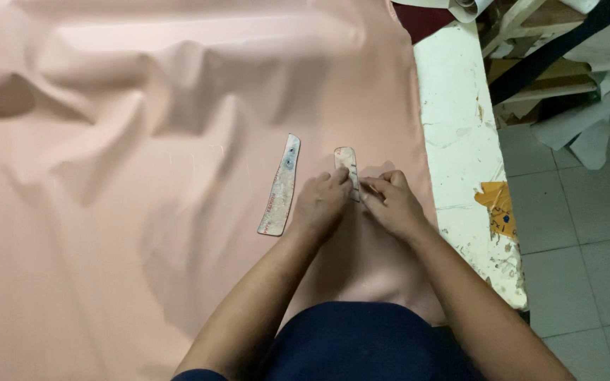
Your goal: The person places a small pattern piece on a large sheet of peach-colored fabric and traces its outline with a pencil. They repeat this process multiple times, repositioning the pattern and drawing new outlines to create several identical shapes on the fabric.
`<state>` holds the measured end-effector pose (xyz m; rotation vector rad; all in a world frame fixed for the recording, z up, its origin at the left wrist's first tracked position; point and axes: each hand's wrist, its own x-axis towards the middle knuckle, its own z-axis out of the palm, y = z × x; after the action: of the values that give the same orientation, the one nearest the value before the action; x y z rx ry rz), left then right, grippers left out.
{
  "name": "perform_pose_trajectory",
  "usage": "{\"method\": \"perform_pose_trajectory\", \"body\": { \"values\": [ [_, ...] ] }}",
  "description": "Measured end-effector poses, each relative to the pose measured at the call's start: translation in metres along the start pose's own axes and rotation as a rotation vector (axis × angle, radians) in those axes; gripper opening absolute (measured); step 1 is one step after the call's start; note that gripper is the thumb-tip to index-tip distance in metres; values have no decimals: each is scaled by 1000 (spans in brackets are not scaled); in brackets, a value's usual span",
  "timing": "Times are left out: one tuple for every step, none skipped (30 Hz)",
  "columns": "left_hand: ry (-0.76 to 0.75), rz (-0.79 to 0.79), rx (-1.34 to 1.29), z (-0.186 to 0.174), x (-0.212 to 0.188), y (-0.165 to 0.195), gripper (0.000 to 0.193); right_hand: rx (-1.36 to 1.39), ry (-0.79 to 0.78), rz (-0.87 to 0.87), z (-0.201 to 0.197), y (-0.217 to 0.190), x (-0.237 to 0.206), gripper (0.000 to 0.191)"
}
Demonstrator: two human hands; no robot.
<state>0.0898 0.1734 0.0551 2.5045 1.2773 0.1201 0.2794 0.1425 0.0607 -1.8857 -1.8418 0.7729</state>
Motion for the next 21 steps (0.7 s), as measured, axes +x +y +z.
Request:
{"method": "perform_pose_trajectory", "body": {
  "values": [
    [66,18,99,3,-1,9,28,38,37,-58,-6,-1,4,29],
    [132,34,198,8,-4,20,32,77,74,-118,-11,-4,9,25],
    [196,51,299,12,-7,29,36,24,92,-95,-16,-8,12,26],
    [237,38,331,15,-10,36,38,-29,110,-71,-22,-13,15,28],
    [277,23,364,19,-13,43,40,-80,127,-47,-26,-19,19,29],
    [317,10,396,22,-14,47,42,-11,106,-94,-28,-27,24,30],
    [278,-1,332,25,-14,49,45,58,86,-139,-30,-34,28,30],
    [239,-13,268,27,-12,50,48,126,65,-185,-32,-40,32,31],
    [200,-25,203,30,-12,50,52,101,-5,-165,-32,-47,36,29],
    [153,-123,29,33,-11,52,58,75,-76,-143,-31,-51,39,28],
    [108,-220,-144,37,-10,53,64,49,-147,-124,-30,-55,42,27],
    [64,-314,-314,40,-8,52,71,2,-146,-176,-29,-58,45,26],
    [65,-284,-322,44,-8,50,64,-45,-147,-224,-27,-60,46,26],
    [64,-254,-331,49,-8,49,56,-92,-148,-270,-25,-60,46,25],
    [64,-222,-339,53,-7,48,49,-88,-144,-291,-23,-61,47,24],
    [71,-191,-306,57,-6,46,40,-85,-139,-313,-21,-61,47,24],
    [78,-161,-274,61,-7,45,32,-82,-134,-334,-20,-61,47,23],
    [85,-132,-241,63,-7,44,24,-86,-146,-320,-19,-60,48,23],
    [136,-136,-310,64,-8,43,22,-91,-158,-305,-18,-60,48,24],
    [186,-139,-379,64,-9,42,20,-95,-170,-290,-17,-60,48,24],
    [237,-142,-447,64,-10,42,18,-119,-157,-322,-16,-60,49,23]
  ]
}}
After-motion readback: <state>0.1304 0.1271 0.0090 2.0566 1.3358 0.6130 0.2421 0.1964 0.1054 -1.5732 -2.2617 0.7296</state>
